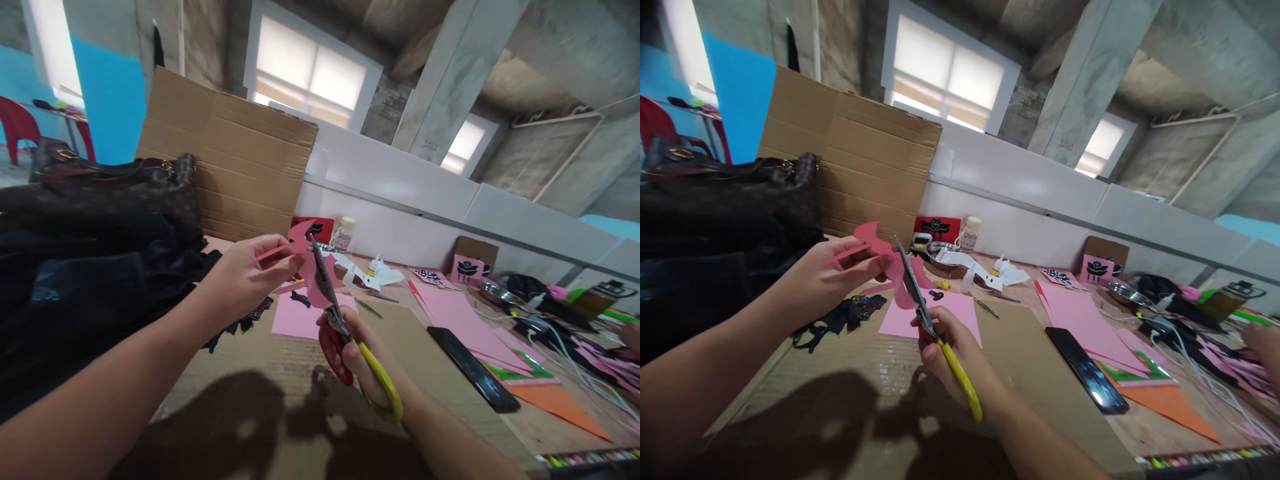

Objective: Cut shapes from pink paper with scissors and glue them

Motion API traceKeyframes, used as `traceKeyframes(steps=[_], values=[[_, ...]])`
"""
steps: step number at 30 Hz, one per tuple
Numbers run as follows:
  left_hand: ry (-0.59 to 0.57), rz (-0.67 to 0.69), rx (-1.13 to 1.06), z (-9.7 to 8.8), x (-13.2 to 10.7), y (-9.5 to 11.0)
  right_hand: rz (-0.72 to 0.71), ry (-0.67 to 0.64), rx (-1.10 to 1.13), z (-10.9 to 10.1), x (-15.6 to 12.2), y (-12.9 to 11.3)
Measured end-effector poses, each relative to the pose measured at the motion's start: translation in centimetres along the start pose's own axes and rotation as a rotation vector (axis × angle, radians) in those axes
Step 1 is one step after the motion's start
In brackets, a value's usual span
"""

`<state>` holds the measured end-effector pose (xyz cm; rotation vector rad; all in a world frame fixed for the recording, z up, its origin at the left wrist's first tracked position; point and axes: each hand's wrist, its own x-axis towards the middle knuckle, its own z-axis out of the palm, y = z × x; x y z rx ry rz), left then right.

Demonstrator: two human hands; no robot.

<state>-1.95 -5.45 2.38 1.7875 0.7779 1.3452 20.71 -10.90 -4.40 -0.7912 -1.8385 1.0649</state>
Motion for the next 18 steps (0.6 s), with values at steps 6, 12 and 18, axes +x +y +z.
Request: traceKeyframes(steps=[6, 12, 18], values=[[-0.017, 0.006, 0.000, 0.12, -0.04, 0.02, 0.022, 0.034, 0.002, 0.17, -0.12, 0.02], [-0.007, -0.008, -0.011, 0.19, 0.00, 0.04, 0.042, 0.051, -0.011, 0.19, -0.14, -0.15], [-0.032, -0.045, -0.066, 0.23, -0.02, 0.01, 0.050, 0.051, 0.019, 0.15, 0.01, 0.01]])
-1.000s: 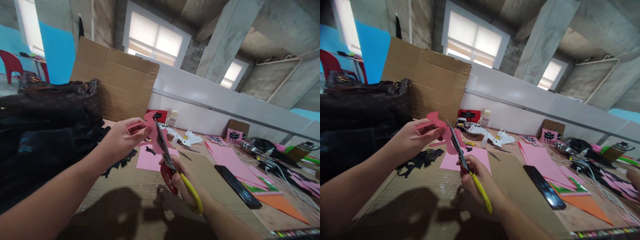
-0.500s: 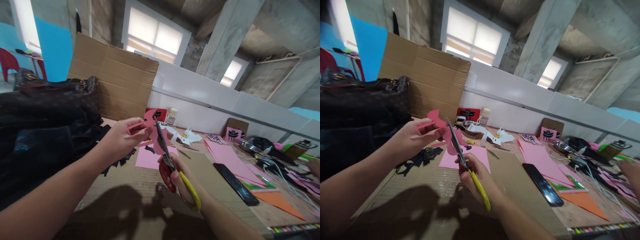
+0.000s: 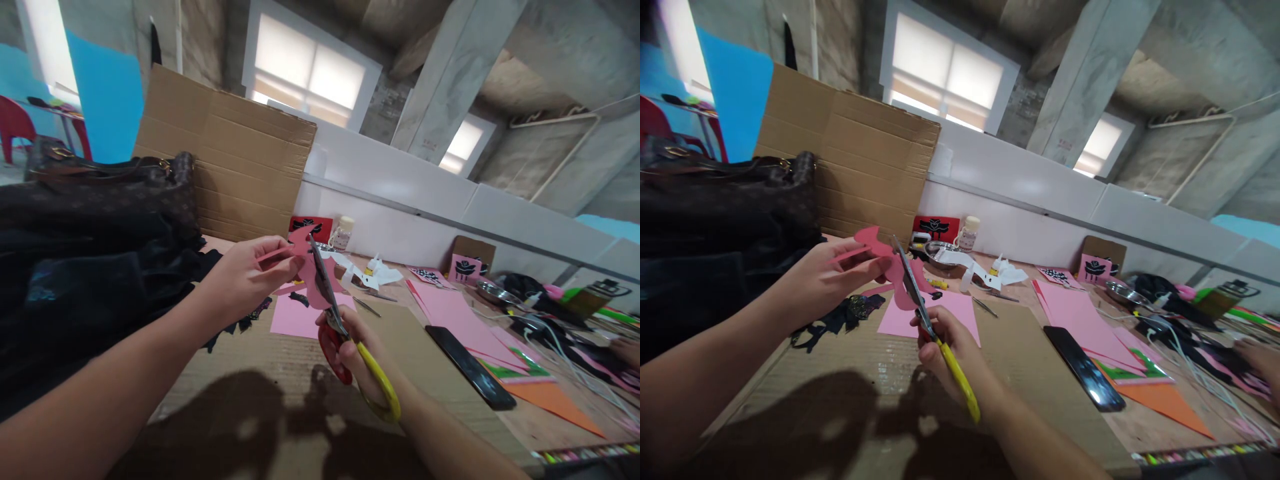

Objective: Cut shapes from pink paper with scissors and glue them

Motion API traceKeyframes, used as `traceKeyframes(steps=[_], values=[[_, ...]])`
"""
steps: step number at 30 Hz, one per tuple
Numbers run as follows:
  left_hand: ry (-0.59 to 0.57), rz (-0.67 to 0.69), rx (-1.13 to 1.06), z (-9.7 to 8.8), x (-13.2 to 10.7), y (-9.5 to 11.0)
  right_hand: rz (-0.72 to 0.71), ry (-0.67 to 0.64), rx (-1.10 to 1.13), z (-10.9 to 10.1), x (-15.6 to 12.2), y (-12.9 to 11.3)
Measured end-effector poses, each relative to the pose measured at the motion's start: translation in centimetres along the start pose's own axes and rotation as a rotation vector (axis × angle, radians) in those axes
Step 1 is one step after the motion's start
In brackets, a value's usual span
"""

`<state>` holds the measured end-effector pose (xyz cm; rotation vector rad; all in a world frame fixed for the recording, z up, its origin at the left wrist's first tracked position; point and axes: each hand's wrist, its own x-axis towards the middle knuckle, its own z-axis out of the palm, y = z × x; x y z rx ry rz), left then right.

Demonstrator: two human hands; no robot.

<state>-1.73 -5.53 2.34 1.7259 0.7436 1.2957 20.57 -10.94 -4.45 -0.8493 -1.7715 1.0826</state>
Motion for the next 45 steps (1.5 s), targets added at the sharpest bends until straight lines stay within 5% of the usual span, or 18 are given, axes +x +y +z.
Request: traceKeyframes(steps=[13, 45], values=[[0.048, 0.116, 0.192, -0.16, -0.02, 0.51, 0.003, -0.002, -0.041, 0.11, -0.03, -0.21], [0.010, 0.078, 0.178, -0.62, 0.02, -0.38, 0.057, 0.033, -0.042, 0.18, -0.17, -0.15]])
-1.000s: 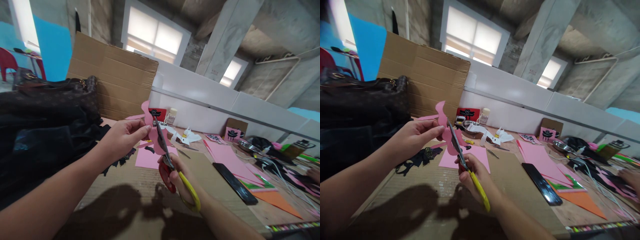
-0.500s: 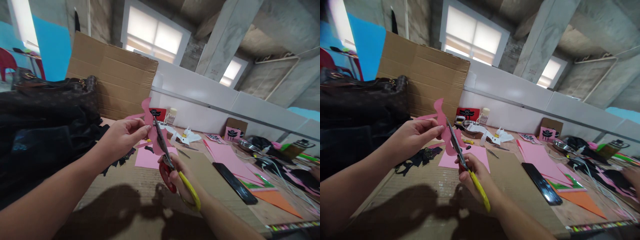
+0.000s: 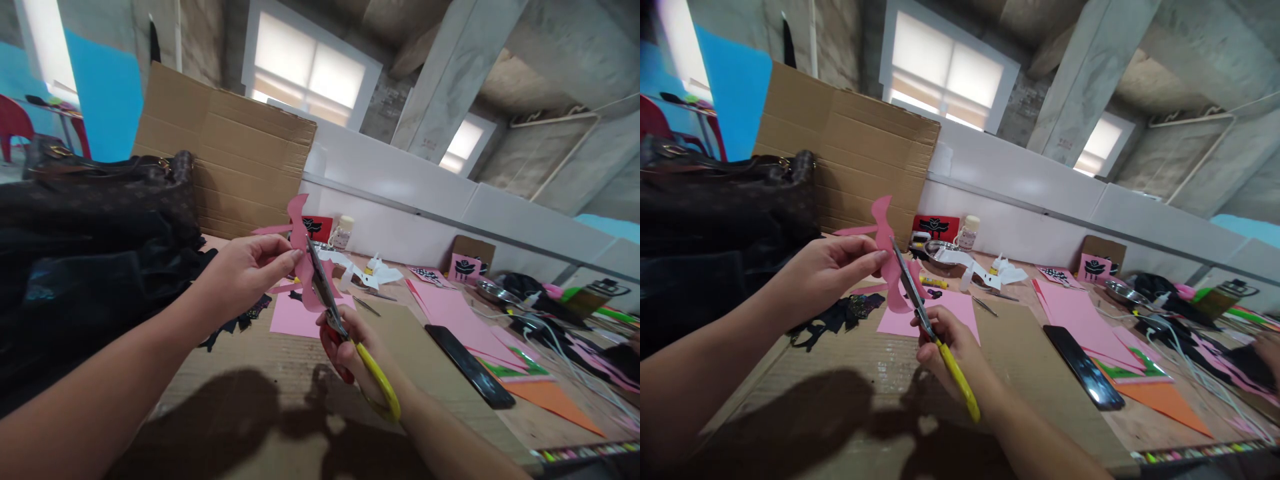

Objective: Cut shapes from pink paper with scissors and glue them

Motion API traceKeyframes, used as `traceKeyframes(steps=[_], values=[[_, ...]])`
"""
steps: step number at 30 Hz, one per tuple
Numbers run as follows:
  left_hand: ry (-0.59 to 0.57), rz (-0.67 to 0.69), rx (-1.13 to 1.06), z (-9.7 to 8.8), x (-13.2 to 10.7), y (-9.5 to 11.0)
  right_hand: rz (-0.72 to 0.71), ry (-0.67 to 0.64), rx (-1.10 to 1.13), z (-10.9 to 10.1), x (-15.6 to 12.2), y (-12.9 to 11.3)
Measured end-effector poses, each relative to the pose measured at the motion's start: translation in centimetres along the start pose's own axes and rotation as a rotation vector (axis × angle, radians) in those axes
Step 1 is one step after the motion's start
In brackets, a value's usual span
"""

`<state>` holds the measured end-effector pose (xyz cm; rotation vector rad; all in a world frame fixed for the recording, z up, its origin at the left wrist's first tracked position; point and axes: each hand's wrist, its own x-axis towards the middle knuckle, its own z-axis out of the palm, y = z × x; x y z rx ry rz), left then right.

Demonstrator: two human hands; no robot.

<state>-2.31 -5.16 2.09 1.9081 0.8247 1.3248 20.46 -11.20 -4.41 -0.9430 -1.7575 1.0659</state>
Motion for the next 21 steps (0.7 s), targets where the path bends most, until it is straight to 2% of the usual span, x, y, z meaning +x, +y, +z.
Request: traceKeyframes(steps=[11, 21], values=[[-0.025, -0.033, -0.079, -0.07, 0.06, -0.17, -0.015, -0.003, 0.011, -0.01, 0.03, -0.13], [-0.014, 0.012, 0.004, -0.24, 0.10, -0.07, -0.027, -0.001, 0.017, -0.06, 0.14, 0.17]])
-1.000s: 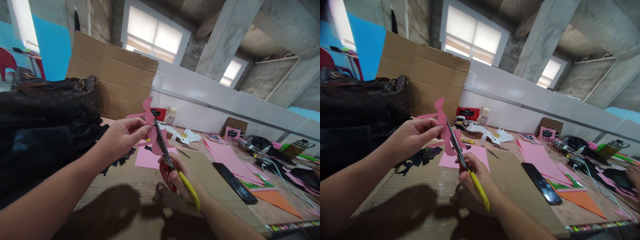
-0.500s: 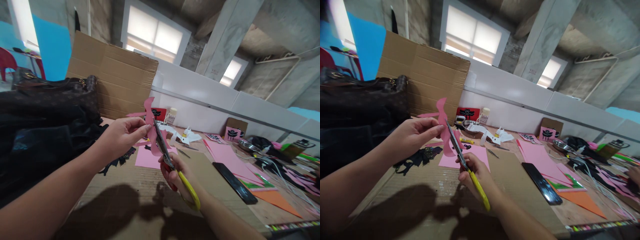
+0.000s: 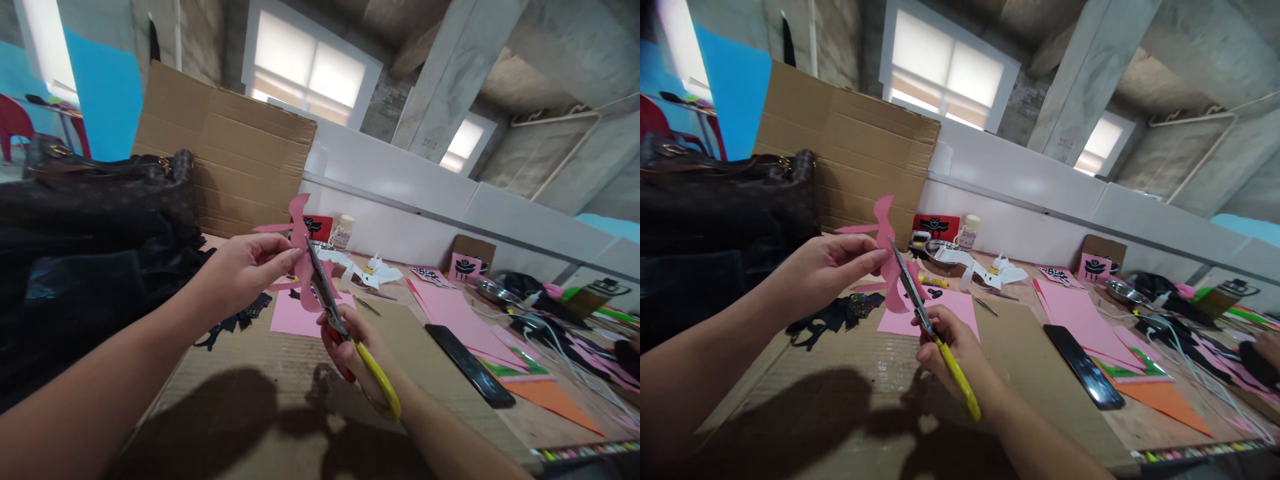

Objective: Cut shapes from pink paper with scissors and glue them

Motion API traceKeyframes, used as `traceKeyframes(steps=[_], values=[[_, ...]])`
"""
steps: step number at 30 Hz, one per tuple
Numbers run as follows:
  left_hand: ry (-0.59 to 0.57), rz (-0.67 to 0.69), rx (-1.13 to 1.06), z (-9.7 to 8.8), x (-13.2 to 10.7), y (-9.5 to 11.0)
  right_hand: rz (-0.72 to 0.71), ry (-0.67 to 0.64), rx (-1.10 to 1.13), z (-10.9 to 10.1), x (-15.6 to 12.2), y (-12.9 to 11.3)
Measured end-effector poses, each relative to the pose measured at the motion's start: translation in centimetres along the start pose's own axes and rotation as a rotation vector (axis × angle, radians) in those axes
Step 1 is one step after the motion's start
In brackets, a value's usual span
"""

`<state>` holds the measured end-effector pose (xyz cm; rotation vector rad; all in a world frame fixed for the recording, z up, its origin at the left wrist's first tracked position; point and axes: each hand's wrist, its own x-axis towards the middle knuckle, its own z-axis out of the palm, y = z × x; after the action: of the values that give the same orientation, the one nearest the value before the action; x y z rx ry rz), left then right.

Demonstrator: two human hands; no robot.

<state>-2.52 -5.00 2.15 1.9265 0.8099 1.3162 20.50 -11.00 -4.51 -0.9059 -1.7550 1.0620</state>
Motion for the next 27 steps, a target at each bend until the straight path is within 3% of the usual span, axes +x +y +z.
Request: traceKeyframes(steps=[27], values=[[-0.039, 0.005, -0.009, -0.30, 0.02, -0.15, 0.038, -0.002, 0.023, -0.45, 0.09, 0.81]])
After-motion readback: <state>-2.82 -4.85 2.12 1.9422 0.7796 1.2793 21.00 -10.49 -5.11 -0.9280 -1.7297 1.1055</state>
